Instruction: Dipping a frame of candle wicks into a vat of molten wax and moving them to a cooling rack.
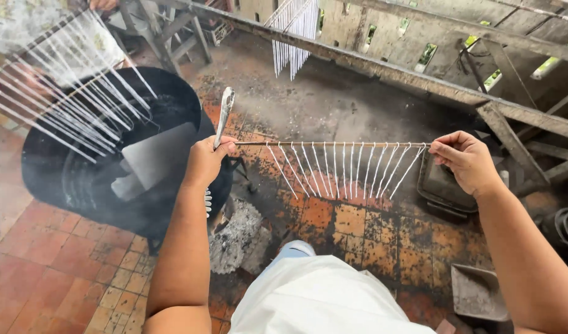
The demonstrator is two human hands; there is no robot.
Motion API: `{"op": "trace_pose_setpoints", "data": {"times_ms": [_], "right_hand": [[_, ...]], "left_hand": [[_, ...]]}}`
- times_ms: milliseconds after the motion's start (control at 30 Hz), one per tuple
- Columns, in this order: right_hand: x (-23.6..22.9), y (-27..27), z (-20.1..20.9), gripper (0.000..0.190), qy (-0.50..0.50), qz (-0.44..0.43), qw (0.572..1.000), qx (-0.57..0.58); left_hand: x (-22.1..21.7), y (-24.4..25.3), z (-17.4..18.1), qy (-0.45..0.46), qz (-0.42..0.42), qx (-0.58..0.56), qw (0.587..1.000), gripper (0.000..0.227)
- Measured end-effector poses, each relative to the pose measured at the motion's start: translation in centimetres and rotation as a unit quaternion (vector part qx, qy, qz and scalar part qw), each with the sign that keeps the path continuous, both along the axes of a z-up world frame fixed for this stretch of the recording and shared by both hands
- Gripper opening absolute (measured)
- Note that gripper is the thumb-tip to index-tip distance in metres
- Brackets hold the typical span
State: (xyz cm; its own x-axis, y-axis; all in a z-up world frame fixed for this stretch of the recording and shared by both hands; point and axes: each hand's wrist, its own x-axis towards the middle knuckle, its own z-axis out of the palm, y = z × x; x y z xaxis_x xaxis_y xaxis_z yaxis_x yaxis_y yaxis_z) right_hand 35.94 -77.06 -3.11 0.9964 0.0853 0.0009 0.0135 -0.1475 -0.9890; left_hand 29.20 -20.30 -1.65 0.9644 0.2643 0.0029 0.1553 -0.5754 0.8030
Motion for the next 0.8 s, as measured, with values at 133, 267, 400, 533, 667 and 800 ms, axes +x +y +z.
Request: {"op": "trace_pose_setpoints", "data": {"times_ms": [133,267,400,533,667,800], "right_hand": [[5.6,-0.3,1.1,0.004,0.042,-0.044,0.987,0.148],[11.9,0.5,2.0,0.008,0.035,-0.096,0.973,0.205],[21.9,1.0,3.3,0.004,-0.002,-0.122,0.969,0.215],[33.8,2.2,6.4,0.009,-0.016,-0.181,0.935,0.304],[40.0,5.9,14.1,0.023,0.023,-0.221,0.922,0.317],[55.5,-1.3,11.5,0.032,-0.006,-0.186,0.935,0.303]], "left_hand": [[5.9,-1.7,0.6,-0.043,0.026,-0.027,0.998,0.015],[12.2,-3.2,2.7,-0.109,0.041,-0.048,0.992,0.015],[21.1,-2.9,4.5,-0.206,0.023,-0.028,0.978,0.010],[30.4,-2.6,9.1,-0.159,0.049,-0.051,0.985,0.009],[39.3,-3.1,13.7,-0.202,0.012,0.023,0.979,0.013],[49.1,-4.0,15.3,-0.198,0.011,0.010,0.980,0.009]]}}
